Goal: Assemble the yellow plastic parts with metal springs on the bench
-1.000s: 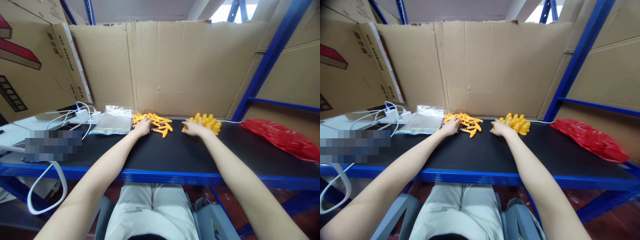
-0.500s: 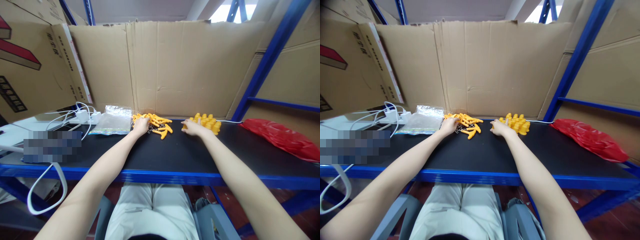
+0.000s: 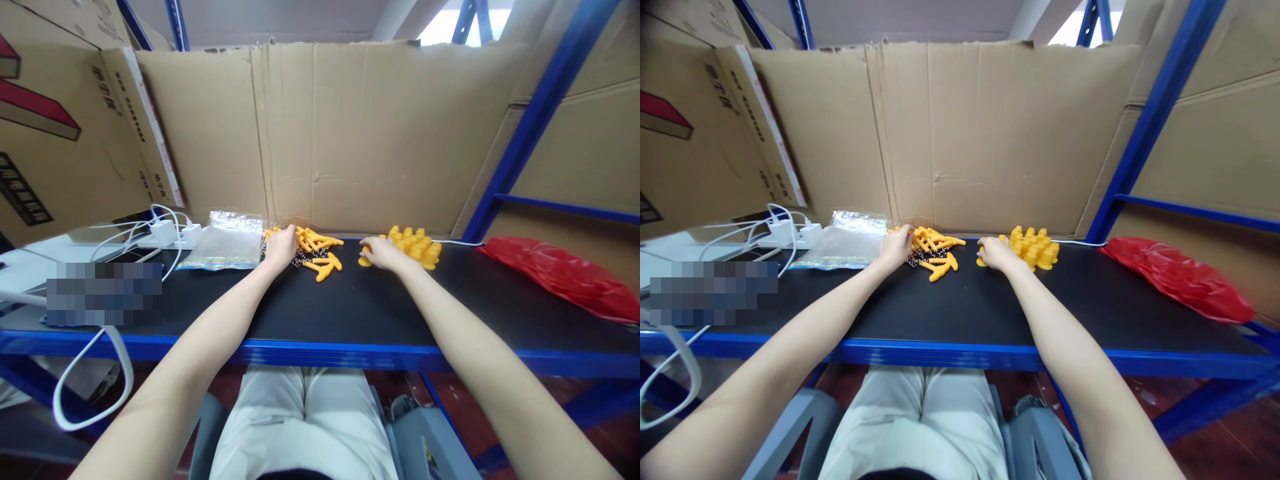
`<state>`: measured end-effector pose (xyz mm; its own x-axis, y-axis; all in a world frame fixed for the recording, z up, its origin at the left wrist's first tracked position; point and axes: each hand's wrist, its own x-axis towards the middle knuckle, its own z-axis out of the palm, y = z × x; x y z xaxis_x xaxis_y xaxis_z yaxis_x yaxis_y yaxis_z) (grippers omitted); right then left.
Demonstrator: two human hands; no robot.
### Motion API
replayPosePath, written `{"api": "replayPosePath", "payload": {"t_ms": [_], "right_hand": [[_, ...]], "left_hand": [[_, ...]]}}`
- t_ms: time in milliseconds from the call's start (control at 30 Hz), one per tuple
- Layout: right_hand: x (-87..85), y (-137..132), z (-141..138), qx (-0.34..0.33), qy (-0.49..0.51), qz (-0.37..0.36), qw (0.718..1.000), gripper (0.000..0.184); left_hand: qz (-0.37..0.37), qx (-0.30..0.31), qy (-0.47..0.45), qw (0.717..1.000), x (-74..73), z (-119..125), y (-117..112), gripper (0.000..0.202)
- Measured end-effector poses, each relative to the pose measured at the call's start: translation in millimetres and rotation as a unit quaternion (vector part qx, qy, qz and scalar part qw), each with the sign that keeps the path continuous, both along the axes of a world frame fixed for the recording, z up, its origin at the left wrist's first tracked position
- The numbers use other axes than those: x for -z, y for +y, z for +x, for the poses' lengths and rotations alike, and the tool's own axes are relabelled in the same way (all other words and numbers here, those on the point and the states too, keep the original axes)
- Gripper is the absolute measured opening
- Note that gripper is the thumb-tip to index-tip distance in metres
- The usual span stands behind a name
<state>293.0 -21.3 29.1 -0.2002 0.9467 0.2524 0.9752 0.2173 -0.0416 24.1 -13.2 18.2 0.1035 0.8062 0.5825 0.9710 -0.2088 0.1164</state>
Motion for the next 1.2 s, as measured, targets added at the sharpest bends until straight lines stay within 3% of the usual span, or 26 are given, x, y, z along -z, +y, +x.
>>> {"api": "replayPosePath", "payload": {"t_ms": [233, 367, 500, 633, 733, 933, 1200], "right_hand": [[4.4, 1.3, -5.4, -0.006, 0.062, -0.009, 0.998, 0.034], [9.1, 4.6, -5.2, 0.004, 0.082, -0.021, 0.996, 0.034], [11.5, 5.6, -3.5, 0.005, 0.097, -0.042, 0.994, 0.031], [11.1, 4.5, -3.7, 0.004, 0.092, -0.053, 0.994, 0.027], [10.7, 4.3, -4.2, 0.001, 0.084, -0.054, 0.995, 0.027], [10.5, 5.0, -4.0, -0.011, 0.083, -0.06, 0.995, 0.029], [12.9, 4.6, -4.2, -0.014, 0.088, -0.055, 0.994, 0.026]], "left_hand": [[-0.028, -0.022, 0.004, 0.999, 0.2, -0.6, -0.7, 0.028], [-0.033, -0.002, 0.006, 0.999, -5.4, 1.1, -5.8, 0.026], [-0.025, 0.102, -0.003, 0.994, -10.2, 9.1, -16.9, 0.024], [-0.078, 0.262, 0.002, 0.962, -6.5, 20.3, -25.5, 0.027], [-0.126, 0.317, 0.008, 0.94, -2.1, 24.7, -26.3, 0.031], [-0.15, 0.317, 0.012, 0.937, -1.2, 23.6, -25.0, 0.037], [-0.158, 0.245, 0.051, 0.955, 1.2, 35.5, -30.9, 0.016]]}}
